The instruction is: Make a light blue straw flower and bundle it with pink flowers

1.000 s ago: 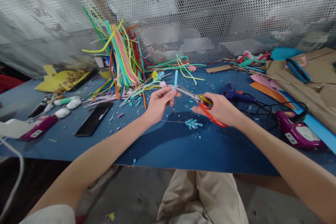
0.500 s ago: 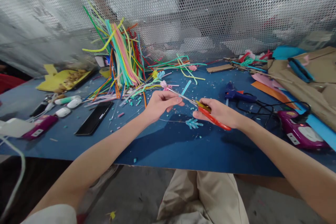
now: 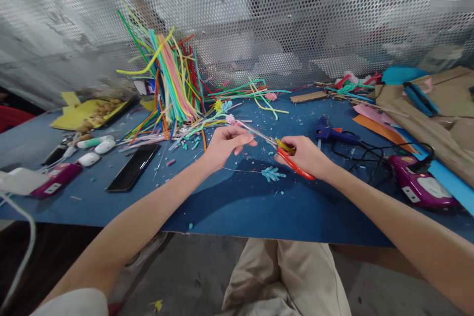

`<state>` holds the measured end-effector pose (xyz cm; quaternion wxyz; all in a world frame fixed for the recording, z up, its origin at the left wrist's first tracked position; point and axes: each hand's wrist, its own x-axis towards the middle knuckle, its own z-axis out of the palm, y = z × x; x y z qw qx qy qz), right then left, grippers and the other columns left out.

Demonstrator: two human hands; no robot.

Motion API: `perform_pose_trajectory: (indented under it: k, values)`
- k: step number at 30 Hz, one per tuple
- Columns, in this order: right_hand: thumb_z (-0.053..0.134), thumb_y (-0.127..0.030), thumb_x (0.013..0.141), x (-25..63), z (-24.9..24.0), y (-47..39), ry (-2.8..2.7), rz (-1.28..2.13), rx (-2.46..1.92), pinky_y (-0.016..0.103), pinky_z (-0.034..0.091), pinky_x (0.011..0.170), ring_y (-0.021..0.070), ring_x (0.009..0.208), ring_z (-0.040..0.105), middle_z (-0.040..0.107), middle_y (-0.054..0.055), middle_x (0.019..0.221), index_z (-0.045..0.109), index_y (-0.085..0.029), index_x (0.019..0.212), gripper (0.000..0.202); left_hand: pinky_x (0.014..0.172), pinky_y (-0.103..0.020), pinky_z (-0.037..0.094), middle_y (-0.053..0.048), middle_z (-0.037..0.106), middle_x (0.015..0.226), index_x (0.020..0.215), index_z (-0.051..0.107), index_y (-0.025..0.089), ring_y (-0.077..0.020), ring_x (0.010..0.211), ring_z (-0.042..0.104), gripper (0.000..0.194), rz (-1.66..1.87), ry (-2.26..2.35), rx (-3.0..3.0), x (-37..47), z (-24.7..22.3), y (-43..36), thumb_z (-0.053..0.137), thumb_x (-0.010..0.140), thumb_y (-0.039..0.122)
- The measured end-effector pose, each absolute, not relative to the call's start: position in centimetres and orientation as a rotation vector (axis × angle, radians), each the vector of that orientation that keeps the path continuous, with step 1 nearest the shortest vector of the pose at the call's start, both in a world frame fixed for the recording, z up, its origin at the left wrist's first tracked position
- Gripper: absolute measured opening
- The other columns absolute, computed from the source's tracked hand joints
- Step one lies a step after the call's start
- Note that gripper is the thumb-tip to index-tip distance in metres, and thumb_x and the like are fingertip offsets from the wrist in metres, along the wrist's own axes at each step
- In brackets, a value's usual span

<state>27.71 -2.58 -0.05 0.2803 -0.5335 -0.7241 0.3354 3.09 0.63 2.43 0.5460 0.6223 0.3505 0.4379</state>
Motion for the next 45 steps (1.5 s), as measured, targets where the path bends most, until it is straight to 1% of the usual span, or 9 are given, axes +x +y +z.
perform_pose_trajectory:
  k: [6, 11, 17, 26, 29, 32, 37, 41, 45]
  values:
    - [0.081, -0.045, 0.075, 28.0, -0.7, -2.0, -1.696, 0.889, -1.311, 0.027, 0.032, 0.055, 0.0101, 0.057, 0.036, 0.044, -0.006, 0.065, 0.056, -0.021, 0.076, 0.035, 0.050, -0.021, 0.041, -0.005, 0.078, 0.082, 0.087, 0.074, 0.017, -0.0055, 0.049, 0.048, 0.033, 1.146, 0.946, 1.617, 2.6, 2.4, 1.5, 0.074, 0.083, 0.050]
    - [0.087, -0.040, 0.070, 26.5, -0.7, -2.6, -1.468, 1.047, -1.022, 0.031, 0.051, 0.074, 0.0154, 0.076, 0.061, 0.067, 0.001, 0.086, 0.058, -0.022, 0.084, 0.037, 0.059, -0.022, 0.049, -0.005, 0.079, 0.083, 0.090, 0.078, 0.017, -0.0106, 0.063, 0.064, 0.032, 0.897, 0.944, 1.805, 4.0, 0.9, -0.5, 0.070, 0.089, 0.047]
    - [0.085, -0.035, 0.074, 25.5, -0.7, -3.2, -1.467, 1.098, -0.833, 0.038, 0.058, 0.082, 0.0179, 0.080, 0.069, 0.073, 0.003, 0.092, 0.055, -0.023, 0.088, 0.035, 0.072, -0.023, 0.053, -0.005, 0.079, 0.093, 0.103, 0.077, 0.017, -0.0155, 0.080, 0.072, 0.034, 0.869, 0.877, 1.852, 4.8, -0.2, -1.4, 0.066, 0.092, 0.047]
    - [0.087, -0.028, 0.071, 25.6, -0.6, -2.9, -1.394, 0.987, -0.910, 0.036, 0.058, 0.080, 0.0191, 0.080, 0.071, 0.074, 0.001, 0.083, 0.055, -0.023, 0.081, 0.034, 0.064, -0.023, 0.046, 0.000, 0.077, 0.084, 0.096, 0.077, 0.021, -0.0112, 0.066, 0.064, 0.030, 0.825, 0.995, 2.201, 4.2, 1.0, -0.6, 0.067, 0.091, 0.049]
    - [0.086, -0.030, 0.071, 26.1, -0.6, -2.6, -1.372, 0.935, -0.944, 0.037, 0.057, 0.081, 0.0190, 0.080, 0.071, 0.074, 0.001, 0.082, 0.056, -0.023, 0.082, 0.033, 0.066, -0.025, 0.045, 0.001, 0.076, 0.082, 0.096, 0.075, 0.022, -0.0113, 0.065, 0.062, 0.028, 0.907, 1.211, 2.352, 2.5, 1.9, 1.7, 0.056, 0.099, 0.041]
    - [0.086, -0.032, 0.073, 26.4, -0.5, -2.5, -1.352, 0.931, -0.980, 0.038, 0.056, 0.084, 0.0188, 0.082, 0.070, 0.075, 0.002, 0.084, 0.056, -0.023, 0.082, 0.033, 0.077, -0.029, 0.048, -0.002, 0.075, 0.096, 0.106, 0.072, 0.023, -0.0154, 0.079, 0.065, 0.022, 0.986, 1.529, 2.364, -0.4, 2.2, 5.0, 0.054, 0.099, 0.033]
    - [0.087, -0.037, 0.071, 26.4, -0.6, -2.5, -1.374, 0.940, -0.999, 0.041, 0.055, 0.088, 0.0204, 0.084, 0.069, 0.074, 0.003, 0.085, 0.054, -0.023, 0.083, 0.038, 0.093, -0.035, 0.047, -0.007, 0.065, 0.120, 0.111, 0.073, 0.025, -0.0242, 0.109, 0.062, 0.022, 0.725, 1.890, 2.523, -4.0, 0.8, 8.3, 0.060, 0.093, 0.024]
    - [0.087, -0.038, 0.072, 26.4, -0.6, -2.5, -1.391, 0.934, -0.993, 0.042, 0.054, 0.088, 0.0203, 0.084, 0.069, 0.074, 0.003, 0.085, 0.054, -0.023, 0.083, 0.037, 0.099, -0.039, 0.044, -0.007, 0.061, 0.123, 0.116, 0.073, 0.031, -0.0267, 0.116, 0.058, 0.026, 0.595, 1.896, 2.586, -4.2, -0.3, 8.6, 0.067, 0.091, 0.027]
    - [0.084, -0.036, 0.075, 26.5, -0.7, -2.4, -1.400, 0.928, -0.997, 0.039, 0.053, 0.087, 0.0187, 0.083, 0.068, 0.074, 0.003, 0.086, 0.055, -0.023, 0.084, 0.033, 0.100, -0.041, 0.044, -0.007, 0.061, 0.124, 0.107, 0.075, 0.030, -0.0282, 0.119, 0.056, 0.018, 0.608, 1.918, 2.618, -3.7, -0.5, 8.4, 0.067, 0.091, 0.029]
